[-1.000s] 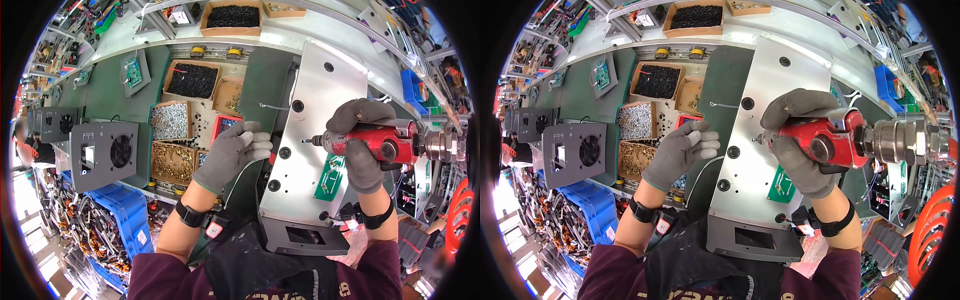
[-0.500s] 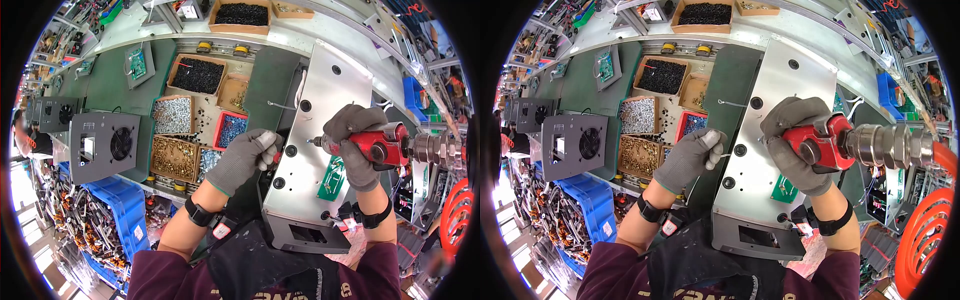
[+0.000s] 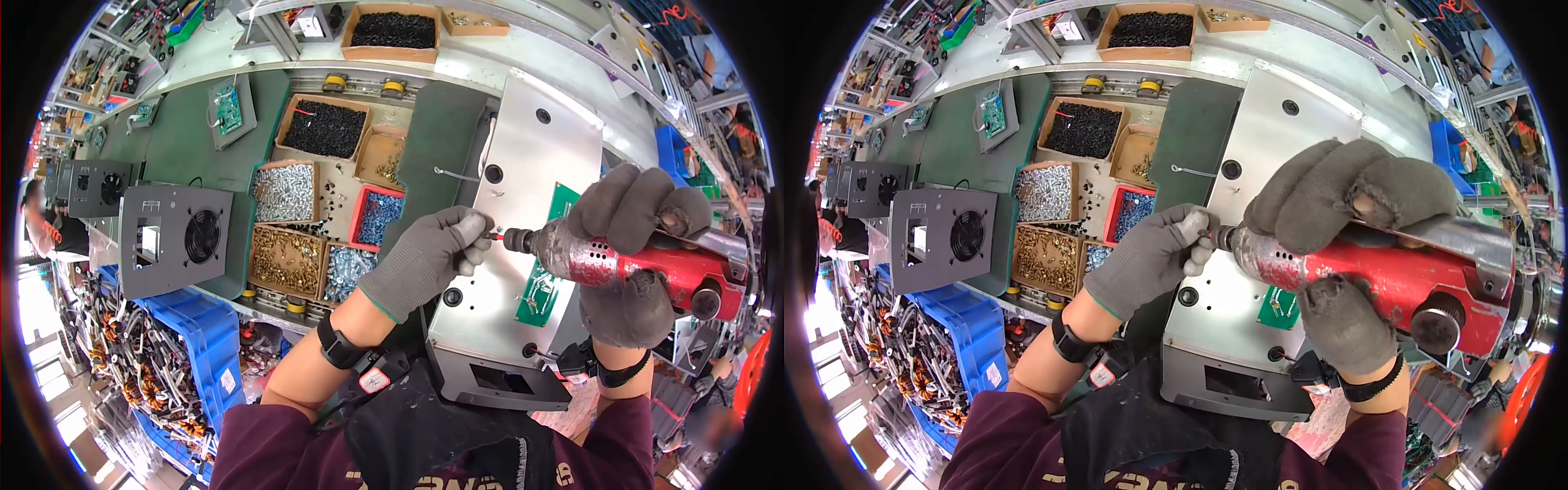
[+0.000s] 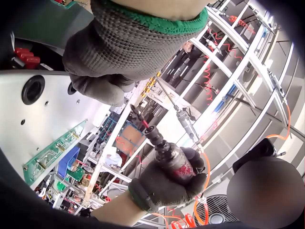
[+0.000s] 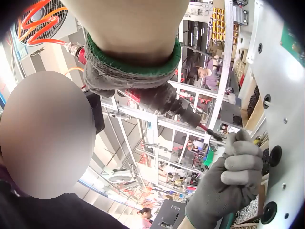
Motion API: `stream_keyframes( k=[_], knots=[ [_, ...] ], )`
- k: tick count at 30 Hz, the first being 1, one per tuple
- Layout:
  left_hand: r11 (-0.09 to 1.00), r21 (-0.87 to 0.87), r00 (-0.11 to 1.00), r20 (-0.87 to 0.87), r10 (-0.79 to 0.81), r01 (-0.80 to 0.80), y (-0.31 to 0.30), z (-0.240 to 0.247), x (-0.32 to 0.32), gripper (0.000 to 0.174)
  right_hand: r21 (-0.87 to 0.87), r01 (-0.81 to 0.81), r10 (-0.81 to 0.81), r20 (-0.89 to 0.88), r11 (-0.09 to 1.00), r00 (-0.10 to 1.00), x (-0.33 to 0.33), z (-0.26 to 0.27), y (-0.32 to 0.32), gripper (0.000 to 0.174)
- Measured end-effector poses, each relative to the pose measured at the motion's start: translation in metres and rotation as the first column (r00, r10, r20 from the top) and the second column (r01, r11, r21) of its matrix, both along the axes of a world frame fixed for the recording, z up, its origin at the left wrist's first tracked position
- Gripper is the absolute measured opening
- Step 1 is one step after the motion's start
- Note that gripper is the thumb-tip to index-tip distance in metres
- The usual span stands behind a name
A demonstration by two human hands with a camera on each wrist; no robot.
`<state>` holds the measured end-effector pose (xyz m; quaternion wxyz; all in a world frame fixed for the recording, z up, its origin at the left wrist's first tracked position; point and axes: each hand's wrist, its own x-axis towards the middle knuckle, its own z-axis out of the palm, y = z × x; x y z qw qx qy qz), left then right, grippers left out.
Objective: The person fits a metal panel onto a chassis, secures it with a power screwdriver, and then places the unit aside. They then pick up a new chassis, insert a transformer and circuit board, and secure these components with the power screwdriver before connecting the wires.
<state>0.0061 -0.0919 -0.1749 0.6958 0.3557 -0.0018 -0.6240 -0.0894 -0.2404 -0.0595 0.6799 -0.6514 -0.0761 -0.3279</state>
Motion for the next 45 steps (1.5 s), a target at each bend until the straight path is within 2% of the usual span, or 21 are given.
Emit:
stream_keyframes(
  k=[2,4,5,7,13,17,19,23,25,26,28,29,30,32,33,40,43,45],
  knots=[
    [0.999,0.003,0.997,-0.065,0.037,-0.037,-0.004,0.003,-0.003,0.025,0.008,-0.061,0.061,-0.001,0.998,0.998,0.0,0.005,0.003,0.038],
    [0.995,-0.087,0.977,-0.211,0.029,-0.049,-0.004,0.0,-0.004,0.031,0.017,0.136,-0.135,-0.044,0.991,0.99,-0.004,0.003,0.009,0.039],
    [0.995,-0.087,0.977,-0.209,0.03,-0.049,-0.004,0.001,-0.004,0.031,0.017,0.135,-0.135,-0.041,0.991,0.99,-0.003,0.002,0.006,0.039],
    [0.994,-0.113,0.969,-0.246,-0.017,-0.011,-0.004,0.005,-0.004,0.037,-0.036,-0.009,0.011,0.034,0.999,0.999,-0.001,0.0,-0.003,0.039],
    [0.997,-0.083,0.98,-0.197,-0.026,0.01,-0.006,0.015,-0.006,0.041,-0.058,0.04,-0.041,-0.016,0.998,0.999,-0.004,0.002,0.0,0.042],
    [0.998,-0.059,0.984,-0.175,-0.041,0.031,-0.006,0.018,-0.006,0.042,-0.107,0.008,-0.008,-0.002,0.994,1.0,-0.003,0.005,0.002,0.042],
    [0.996,-0.051,0.995,-0.066,-0.081,0.078,-0.006,0.016,-0.007,0.047,-0.111,0.055,-0.061,-0.049,0.992,0.997,-0.004,0.01,0.01,0.041],
    [0.993,0.004,0.993,0.004,-0.117,0.117,-0.003,0.021,-0.008,0.052,-0.027,0.017,-0.02,-0.11,0.999,0.994,-0.009,0.015,0.017,0.04],
    [0.946,0.176,0.88,0.353,-0.318,0.272,0.002,0.026,-0.005,0.067,-0.116,-0.017,0.013,-0.037,0.993,0.999,-0.007,0.013,0.012,0.039],
    [0.947,0.175,0.883,0.348,-0.315,0.269,0.004,0.021,-0.004,0.067,-0.116,-0.021,0.016,-0.043,0.993,0.999,-0.008,0.01,0.01,0.039],
    [0.897,0.426,0.784,0.514,-0.348,0.118,0.011,0.008,-0.002,0.074,-0.126,-0.104,0.095,-0.076,0.987,0.993,-0.008,0.001,0.007,0.04],
    [0.869,0.491,0.86,0.416,-0.295,0.06,0.016,0.009,0.004,0.064,-0.167,-0.13,0.122,-0.055,0.977,0.991,-0.008,-0.007,0.006,0.04],
    [0.87,0.49,0.864,0.413,-0.289,0.057,0.022,0.007,0.007,0.064,-0.167,-0.137,0.128,-0.06,0.976,0.99,-0.01,-0.013,0.008,0.04],
    [0.888,0.456,0.901,0.407,-0.152,-0.057,0.035,0.001,0.011,0.064,-0.008,-0.291,0.286,-0.158,0.957,0.945,-0.015,-0.023,0.014,0.036],
    [0.882,0.467,0.911,0.388,-0.139,-0.064,0.038,-0.003,0.011,0.062,-0.027,-0.293,0.284,-0.176,0.956,0.942,-0.015,-0.028,0.016,0.04],
    [0.911,0.401,0.919,0.385,-0.078,-0.091,0.059,-0.016,0.004,0.059,-0.039,-0.347,0.334,-0.195,0.937,0.922,-0.01,-0.043,0.022,0.043],
    [0.915,0.389,0.917,0.393,-0.063,-0.104,0.066,-0.021,0.001,0.062,-0.132,-0.324,0.288,-0.237,0.937,0.928,-0.011,-0.039,0.023,0.045],
    [0.925,0.364,0.852,0.513,-0.101,-0.109,0.071,-0.024,0.001,0.06,-0.147,-0.288,0.252,-0.222,0.946,0.942,-0.012,-0.035,0.024,0.045]
  ],
)
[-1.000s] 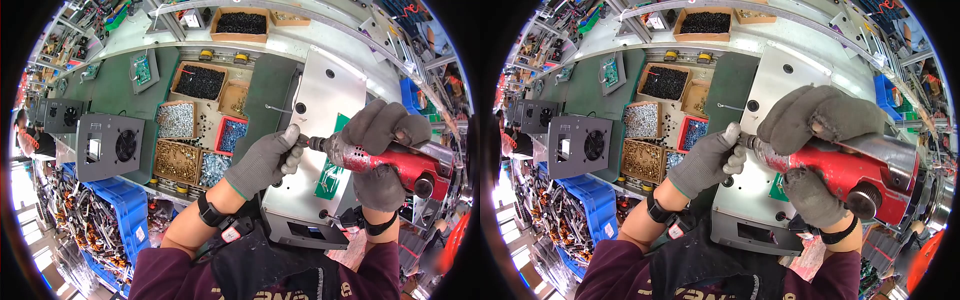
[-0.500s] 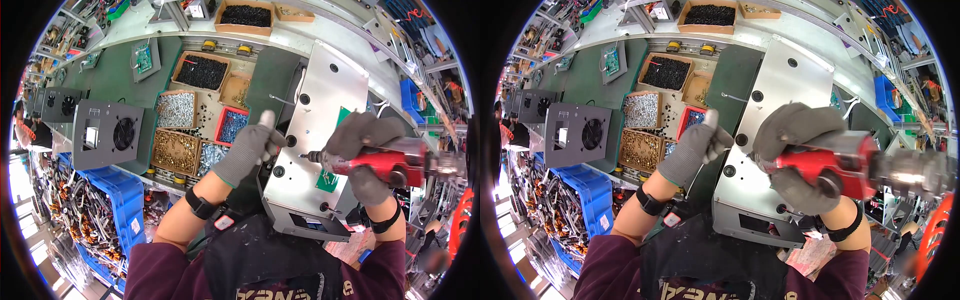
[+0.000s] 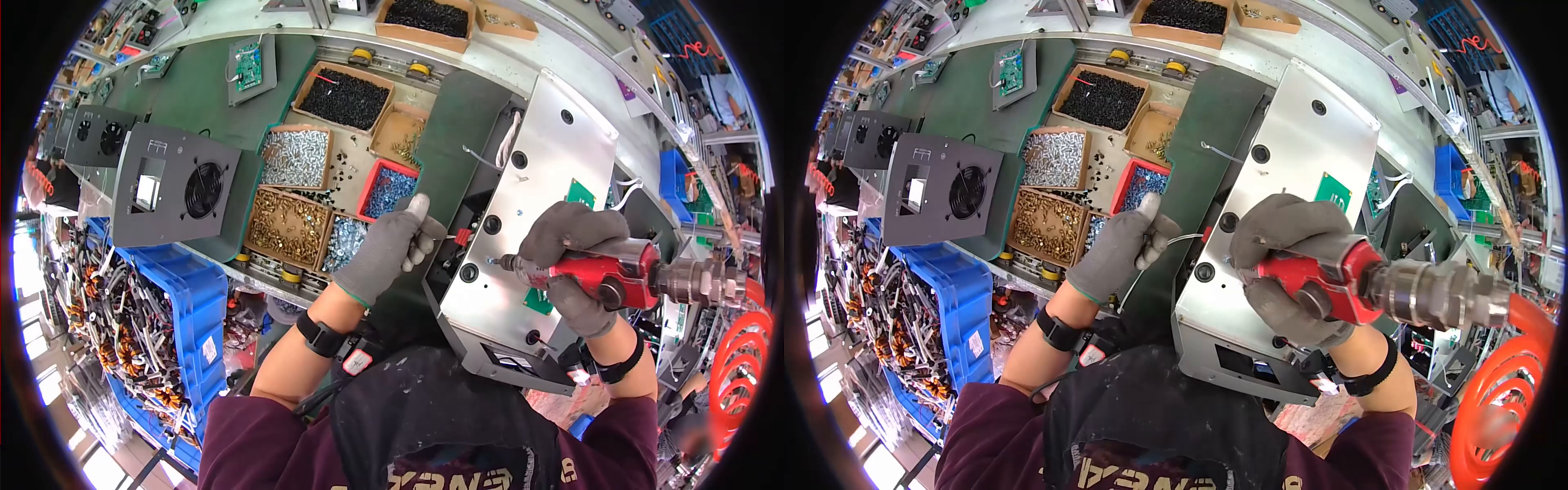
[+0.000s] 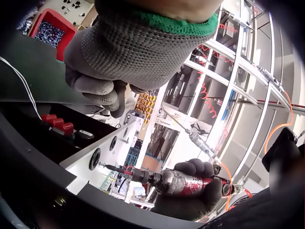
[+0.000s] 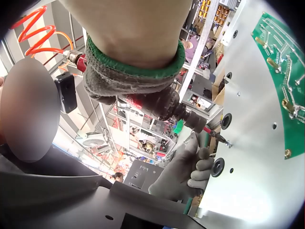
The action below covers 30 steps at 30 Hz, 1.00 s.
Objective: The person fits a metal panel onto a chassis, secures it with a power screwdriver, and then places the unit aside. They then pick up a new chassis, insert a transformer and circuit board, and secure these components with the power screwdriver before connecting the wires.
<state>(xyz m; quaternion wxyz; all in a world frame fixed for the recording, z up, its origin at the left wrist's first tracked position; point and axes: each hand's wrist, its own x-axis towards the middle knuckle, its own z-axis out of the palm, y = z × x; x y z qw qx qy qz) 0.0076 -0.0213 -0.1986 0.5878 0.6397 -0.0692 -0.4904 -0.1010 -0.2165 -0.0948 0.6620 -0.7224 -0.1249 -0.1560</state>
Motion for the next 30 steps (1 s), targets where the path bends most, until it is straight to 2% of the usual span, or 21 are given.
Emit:
stream_keyframes(
  k=[4,5,6,8,9,10,14,16,20,23,24,27,28,30],
  knots=[
    [0.998,0.036,0.993,-0.108,0.054,-0.051,0.005,-0.001,0.0,0.058,0.09,-0.089,0.092,-0.026,0.992,0.995,-0.005,0.008,-0.002,0.043],
    [0.998,0.029,0.992,-0.112,0.051,-0.048,0.007,-0.003,0.0,0.057,0.09,-0.089,0.092,-0.028,0.992,0.995,-0.007,0.01,0.001,0.043],
    [0.999,0.021,0.992,-0.116,0.047,-0.045,0.007,-0.005,-0.001,0.056,0.116,-0.05,0.059,-0.075,0.992,0.995,-0.008,0.012,0.007,0.035],
    [0.999,0.029,0.991,-0.122,0.045,-0.041,0.007,-0.004,-0.001,0.056,0.14,-0.009,0.027,-0.124,0.99,0.992,-0.009,0.011,0.008,0.036],
    [0.999,0.038,0.991,-0.128,0.042,-0.038,0.006,-0.003,-0.002,0.055,0.135,-0.064,0.079,-0.109,0.989,0.991,-0.009,0.008,0.004,0.034],
    [0.999,0.039,0.991,-0.129,0.043,-0.038,0.005,-0.001,-0.002,0.055,0.129,-0.119,0.132,-0.094,0.984,0.987,-0.009,0.005,0.002,0.04],
    [0.999,0.017,0.989,-0.145,0.039,-0.037,0.004,0.0,-0.003,0.054,0.226,-0.118,0.145,-0.107,0.967,0.984,-0.008,0.0,0.007,0.039],
    [0.999,0.008,0.989,-0.14,0.041,-0.04,0.005,-0.001,-0.002,0.054,0.248,-0.189,0.226,-0.129,0.95,0.965,-0.007,-0.002,0.006,0.038],
    [0.999,-0.011,0.993,-0.117,0.03,-0.031,0.008,-0.002,-0.001,0.053,0.238,-0.23,0.266,-0.134,0.944,0.955,-0.008,-0.003,0.009,0.038],
    [1.0,0.002,0.993,-0.115,0.019,-0.019,0.01,-0.001,0.001,0.051,0.051,-0.238,0.243,-0.178,0.97,0.954,-0.012,0.0,0.014,0.027],
    [1.0,0.018,0.992,-0.127,0.017,-0.015,0.011,0.0,0.002,0.05,0.117,-0.23,0.25,-0.191,0.966,0.949,-0.011,0.002,0.018,0.023],
    [0.999,0.04,0.993,-0.114,0.011,-0.006,0.014,0.0,0.003,0.049,0.155,-0.246,0.271,-0.168,0.957,0.948,-0.011,-0.005,0.015,0.024],
    [0.999,0.039,0.993,-0.115,0.013,-0.008,0.014,0.0,0.003,0.049,0.092,-0.216,0.226,-0.119,0.972,0.967,-0.007,0.001,0.017,0.03],
    [1.0,-0.005,0.989,-0.145,-0.021,0.021,0.015,-0.001,0.004,0.042,0.108,-0.195,0.205,-0.099,0.975,0.974,-0.008,-0.002,0.012,0.034]
  ],
)
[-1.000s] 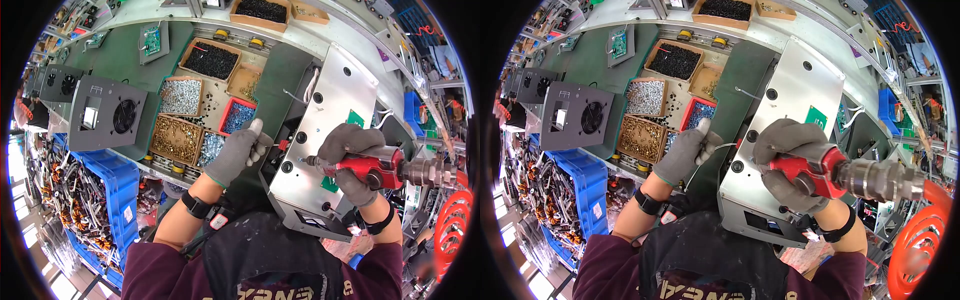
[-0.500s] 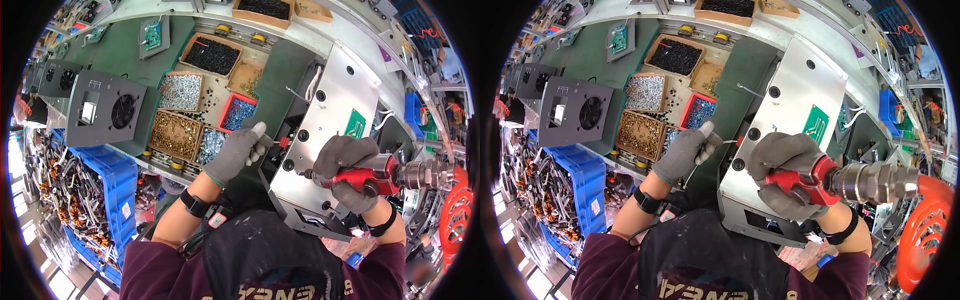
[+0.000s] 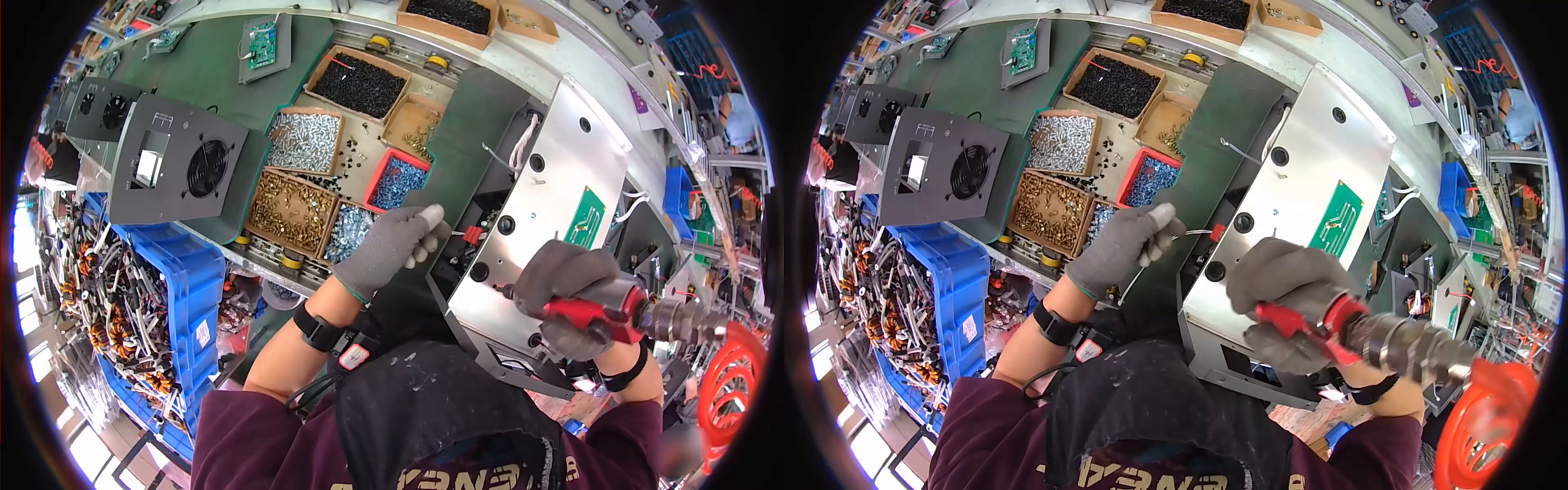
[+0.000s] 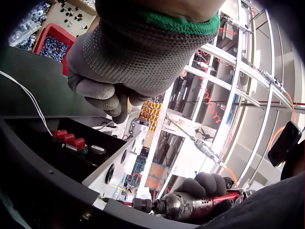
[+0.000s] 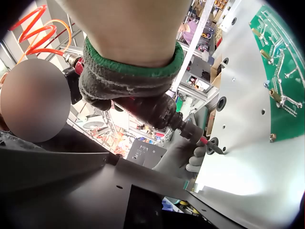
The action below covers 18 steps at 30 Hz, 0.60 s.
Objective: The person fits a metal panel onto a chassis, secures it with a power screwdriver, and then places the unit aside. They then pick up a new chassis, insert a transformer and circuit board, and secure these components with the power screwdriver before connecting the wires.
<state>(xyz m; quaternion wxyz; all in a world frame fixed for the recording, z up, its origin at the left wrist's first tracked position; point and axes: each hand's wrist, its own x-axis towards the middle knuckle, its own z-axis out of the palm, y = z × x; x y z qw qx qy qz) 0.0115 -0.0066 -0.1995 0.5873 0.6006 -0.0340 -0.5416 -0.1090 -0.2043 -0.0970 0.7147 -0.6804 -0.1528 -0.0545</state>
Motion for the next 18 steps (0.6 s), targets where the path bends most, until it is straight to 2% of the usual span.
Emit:
stream_keyframes(
  k=[3,5,7,9,10,11,12,14,17,18],
  knots=[
    [0.997,-0.022,0.996,0.059,-0.068,0.07,-0.008,0.006,-0.002,0.035,0.034,0.036,-0.035,-0.029,0.999,0.999,0.002,0.009,-0.009,0.037],
    [0.995,-0.061,0.995,0.055,-0.081,0.085,-0.013,0.012,-0.003,0.032,-0.002,0.083,-0.083,0.043,0.997,0.996,0.006,0.017,-0.014,0.032],
    [0.99,-0.101,0.994,0.053,-0.096,0.101,-0.017,0.013,-0.003,0.029,0.013,0.123,-0.123,0.036,0.992,0.992,0.006,0.024,-0.017,0.031],
    [0.971,-0.228,0.997,0.035,-0.063,0.069,-0.02,0.009,-0.003,0.028,-0.016,0.254,-0.253,0.072,0.967,0.965,0.002,0.027,-0.025,0.035],
    [0.97,-0.231,0.997,0.037,-0.069,0.076,-0.022,0.006,-0.004,0.028,-0.078,0.292,-0.285,0.089,0.953,0.954,0.001,0.03,-0.031,0.04],
    [0.964,-0.266,0.999,-0.045,-0.022,0.009,-0.023,0.004,-0.005,0.028,-0.081,0.299,-0.291,0.091,0.951,0.952,-0.001,0.033,-0.033,0.04],
    [0.954,-0.293,0.991,-0.129,0.023,-0.06,-0.024,0.003,-0.005,0.028,-0.061,0.376,-0.371,0.083,0.925,0.925,-0.004,0.035,-0.035,0.041],
    [0.954,-0.286,0.986,-0.16,0.04,-0.085,-0.025,0.008,-0.005,0.028,-0.073,0.491,-0.484,0.095,0.868,0.87,-0.012,0.034,-0.047,0.042],
    [0.959,-0.263,0.983,-0.171,0.061,-0.105,-0.027,0.013,-0.005,0.029,-0.051,0.525,-0.52,0.094,0.849,0.849,-0.019,0.034,-0.058,0.04],
    [0.963,-0.249,0.987,-0.149,0.066,-0.102,-0.029,0.014,-0.005,0.028,-0.018,0.488,-0.483,0.104,0.873,0.869,-0.021,0.031,-0.062,0.04]
  ],
)
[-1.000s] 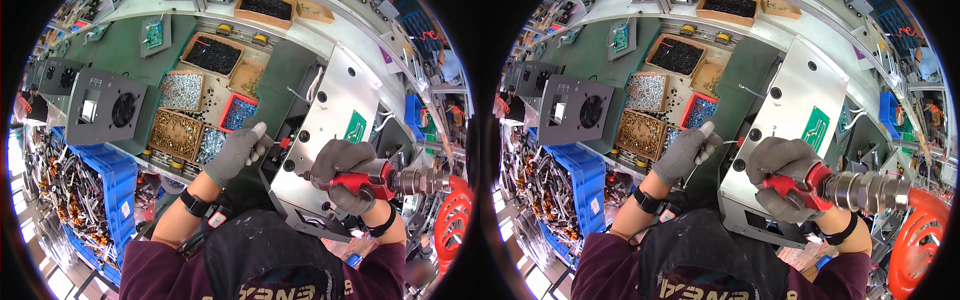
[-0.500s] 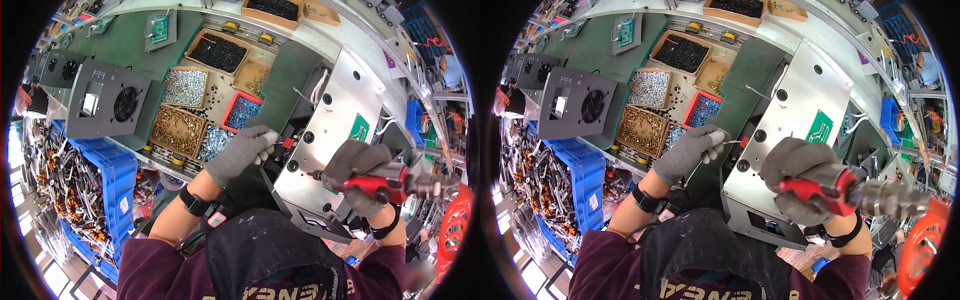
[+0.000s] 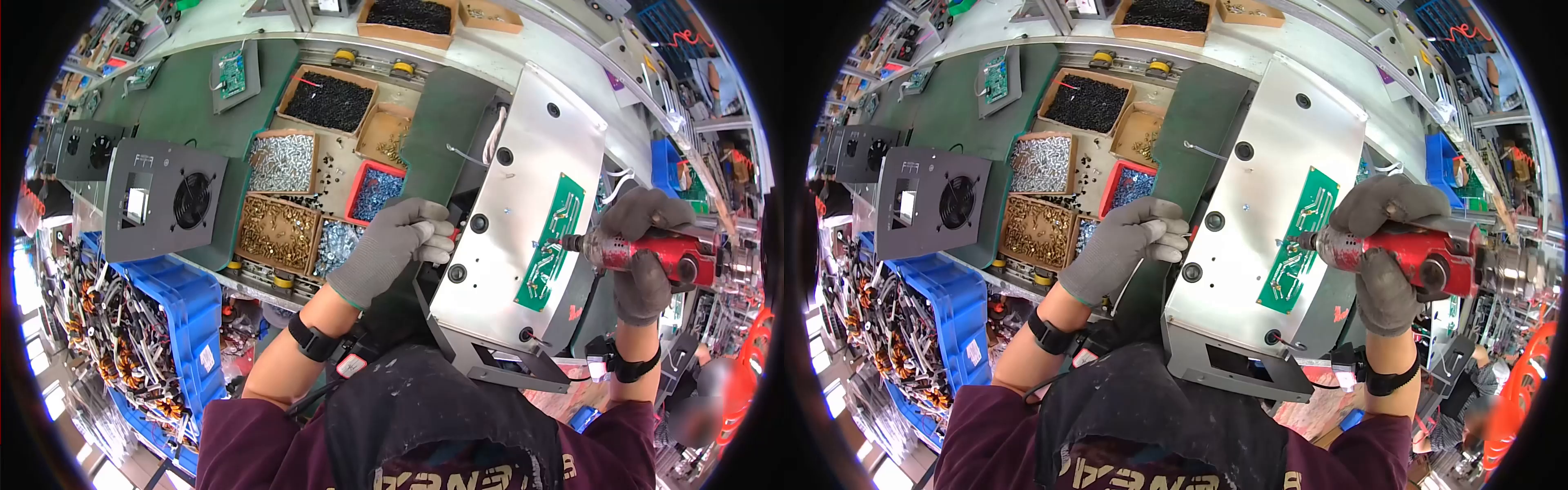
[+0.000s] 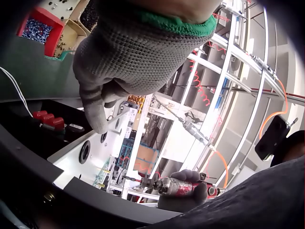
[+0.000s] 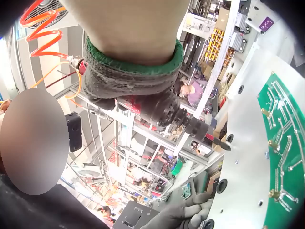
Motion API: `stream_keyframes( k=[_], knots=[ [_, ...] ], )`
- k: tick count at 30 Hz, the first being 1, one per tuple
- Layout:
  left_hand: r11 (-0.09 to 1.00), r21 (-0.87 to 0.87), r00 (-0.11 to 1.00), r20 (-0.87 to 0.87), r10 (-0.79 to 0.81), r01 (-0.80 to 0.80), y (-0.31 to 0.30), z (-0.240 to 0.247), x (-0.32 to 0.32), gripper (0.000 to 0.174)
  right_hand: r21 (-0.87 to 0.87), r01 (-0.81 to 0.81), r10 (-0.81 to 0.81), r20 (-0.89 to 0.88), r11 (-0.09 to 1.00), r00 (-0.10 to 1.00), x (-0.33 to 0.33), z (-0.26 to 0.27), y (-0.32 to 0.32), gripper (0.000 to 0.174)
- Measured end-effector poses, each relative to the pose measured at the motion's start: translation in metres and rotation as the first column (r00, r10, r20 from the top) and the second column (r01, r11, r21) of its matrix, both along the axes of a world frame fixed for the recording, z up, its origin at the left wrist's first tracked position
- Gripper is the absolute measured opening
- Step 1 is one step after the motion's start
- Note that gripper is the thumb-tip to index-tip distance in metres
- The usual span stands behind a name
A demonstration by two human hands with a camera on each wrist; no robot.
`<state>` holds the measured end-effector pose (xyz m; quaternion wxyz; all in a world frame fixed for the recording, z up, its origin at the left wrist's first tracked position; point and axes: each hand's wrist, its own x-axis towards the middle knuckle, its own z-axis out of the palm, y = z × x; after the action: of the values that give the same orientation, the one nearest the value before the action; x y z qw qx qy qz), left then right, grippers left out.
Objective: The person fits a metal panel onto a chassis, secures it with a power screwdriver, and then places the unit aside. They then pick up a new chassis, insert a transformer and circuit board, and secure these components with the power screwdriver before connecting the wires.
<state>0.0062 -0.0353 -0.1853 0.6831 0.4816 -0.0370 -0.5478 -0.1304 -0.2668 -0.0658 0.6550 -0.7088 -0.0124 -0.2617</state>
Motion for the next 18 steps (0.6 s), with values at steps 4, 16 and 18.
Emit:
stream_keyframes(
  k=[4,16,18],
  knots=[
    [0.995,0.085,0.993,0.095,-0.066,0.058,-0.009,0.008,0.001,0.028,0.085,0.034,-0.029,-0.052,0.996,0.998,-0.01,-0.018,-0.001,0.04],
    [0.887,0.211,0.749,0.476,-0.461,0.411,-0.059,0.036,-0.014,0.032,0.163,0.048,-0.054,0.033,0.985,0.998,-0.003,-0.007,0.008,0.039],
    [0.886,0.166,0.735,0.506,-0.453,0.432,-0.065,0.035,-0.018,0.032,0.187,-0.026,0.008,0.099,0.982,0.995,-0.001,0.001,0.008,0.041]
  ],
)
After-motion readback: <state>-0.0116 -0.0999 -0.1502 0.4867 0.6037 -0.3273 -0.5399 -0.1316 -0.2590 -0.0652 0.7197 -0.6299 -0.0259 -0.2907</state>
